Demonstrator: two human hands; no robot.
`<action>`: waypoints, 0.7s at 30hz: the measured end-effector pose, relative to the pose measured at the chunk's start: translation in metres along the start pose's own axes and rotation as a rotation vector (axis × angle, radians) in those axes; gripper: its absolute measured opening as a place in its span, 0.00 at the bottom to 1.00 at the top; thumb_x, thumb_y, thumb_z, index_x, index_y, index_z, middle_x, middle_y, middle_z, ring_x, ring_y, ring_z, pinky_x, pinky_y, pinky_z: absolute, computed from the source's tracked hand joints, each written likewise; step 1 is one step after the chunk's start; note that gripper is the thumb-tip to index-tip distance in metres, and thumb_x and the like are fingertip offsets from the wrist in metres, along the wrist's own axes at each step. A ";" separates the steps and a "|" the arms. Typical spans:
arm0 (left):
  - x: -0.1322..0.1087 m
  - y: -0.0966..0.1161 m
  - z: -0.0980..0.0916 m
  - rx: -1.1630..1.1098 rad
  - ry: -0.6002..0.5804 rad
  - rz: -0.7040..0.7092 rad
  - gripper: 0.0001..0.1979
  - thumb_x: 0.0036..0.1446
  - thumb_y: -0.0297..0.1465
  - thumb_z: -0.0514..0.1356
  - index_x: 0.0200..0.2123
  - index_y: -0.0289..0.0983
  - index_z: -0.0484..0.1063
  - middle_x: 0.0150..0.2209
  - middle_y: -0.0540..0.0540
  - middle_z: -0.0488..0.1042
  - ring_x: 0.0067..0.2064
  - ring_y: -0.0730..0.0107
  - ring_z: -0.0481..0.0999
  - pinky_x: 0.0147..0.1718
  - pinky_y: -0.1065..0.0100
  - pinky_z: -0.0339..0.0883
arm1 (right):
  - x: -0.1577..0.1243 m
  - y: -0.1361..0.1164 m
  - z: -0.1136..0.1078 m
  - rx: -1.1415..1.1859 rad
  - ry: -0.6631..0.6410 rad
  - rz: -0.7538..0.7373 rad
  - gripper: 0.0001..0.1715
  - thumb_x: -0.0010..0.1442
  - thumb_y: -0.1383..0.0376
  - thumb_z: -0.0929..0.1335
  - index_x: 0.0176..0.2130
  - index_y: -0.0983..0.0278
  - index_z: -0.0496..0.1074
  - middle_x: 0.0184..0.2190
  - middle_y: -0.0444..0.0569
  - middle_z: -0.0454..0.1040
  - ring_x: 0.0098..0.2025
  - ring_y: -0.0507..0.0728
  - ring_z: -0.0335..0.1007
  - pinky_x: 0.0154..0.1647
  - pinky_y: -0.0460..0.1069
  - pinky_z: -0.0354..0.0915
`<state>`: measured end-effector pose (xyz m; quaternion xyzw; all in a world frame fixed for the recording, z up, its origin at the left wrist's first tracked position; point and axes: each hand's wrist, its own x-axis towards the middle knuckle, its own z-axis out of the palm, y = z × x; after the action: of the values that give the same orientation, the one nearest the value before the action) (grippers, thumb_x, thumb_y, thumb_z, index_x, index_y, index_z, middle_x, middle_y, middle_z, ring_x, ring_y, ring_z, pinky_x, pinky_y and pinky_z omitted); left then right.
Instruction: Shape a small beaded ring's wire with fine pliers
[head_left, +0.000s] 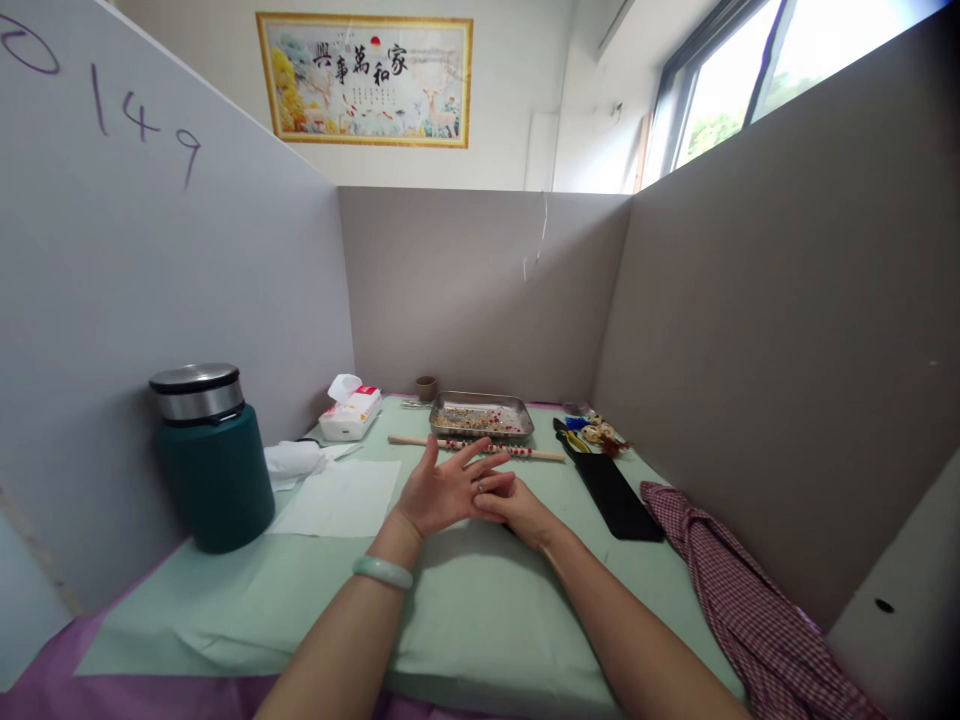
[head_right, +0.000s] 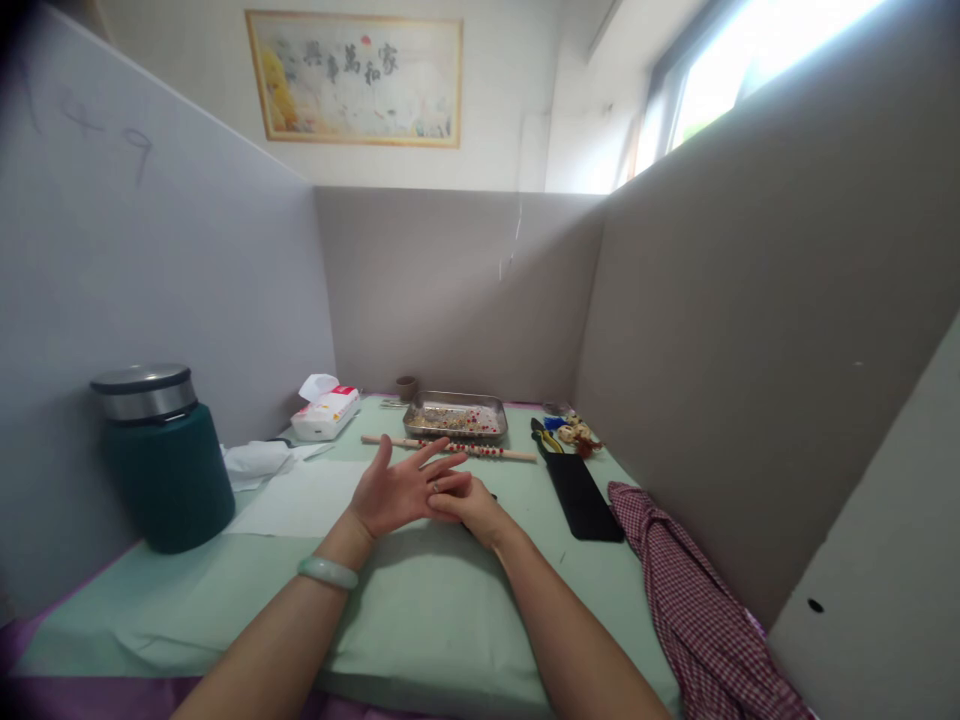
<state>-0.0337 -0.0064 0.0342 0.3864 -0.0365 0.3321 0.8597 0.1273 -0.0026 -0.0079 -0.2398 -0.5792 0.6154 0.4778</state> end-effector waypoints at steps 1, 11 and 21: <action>0.000 0.000 0.000 0.001 0.006 0.007 0.39 0.56 0.56 0.37 0.60 0.37 0.57 0.64 0.33 0.49 0.64 0.39 0.47 0.52 0.38 0.46 | 0.000 -0.001 0.000 0.006 0.007 -0.005 0.17 0.45 0.64 0.74 0.38 0.64 0.73 0.40 0.50 0.74 0.45 0.58 0.69 0.43 0.52 0.65; 0.002 -0.002 -0.001 0.015 -0.030 -0.034 0.39 0.56 0.56 0.38 0.60 0.37 0.59 0.63 0.33 0.52 0.62 0.41 0.53 0.55 0.44 0.44 | -0.002 -0.001 0.003 -0.090 0.070 0.023 0.14 0.41 0.62 0.75 0.30 0.61 0.74 0.31 0.47 0.75 0.38 0.61 0.69 0.32 0.52 0.64; 0.003 -0.002 0.002 0.007 0.026 -0.016 0.39 0.55 0.56 0.39 0.59 0.36 0.60 0.63 0.34 0.53 0.62 0.42 0.53 0.55 0.45 0.46 | -0.002 -0.007 0.008 -0.037 0.064 -0.030 0.15 0.42 0.63 0.75 0.33 0.61 0.75 0.33 0.46 0.74 0.38 0.58 0.69 0.36 0.51 0.65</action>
<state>-0.0300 -0.0065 0.0353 0.3852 -0.0214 0.3303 0.8614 0.1236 -0.0093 0.0002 -0.2594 -0.5786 0.5892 0.5008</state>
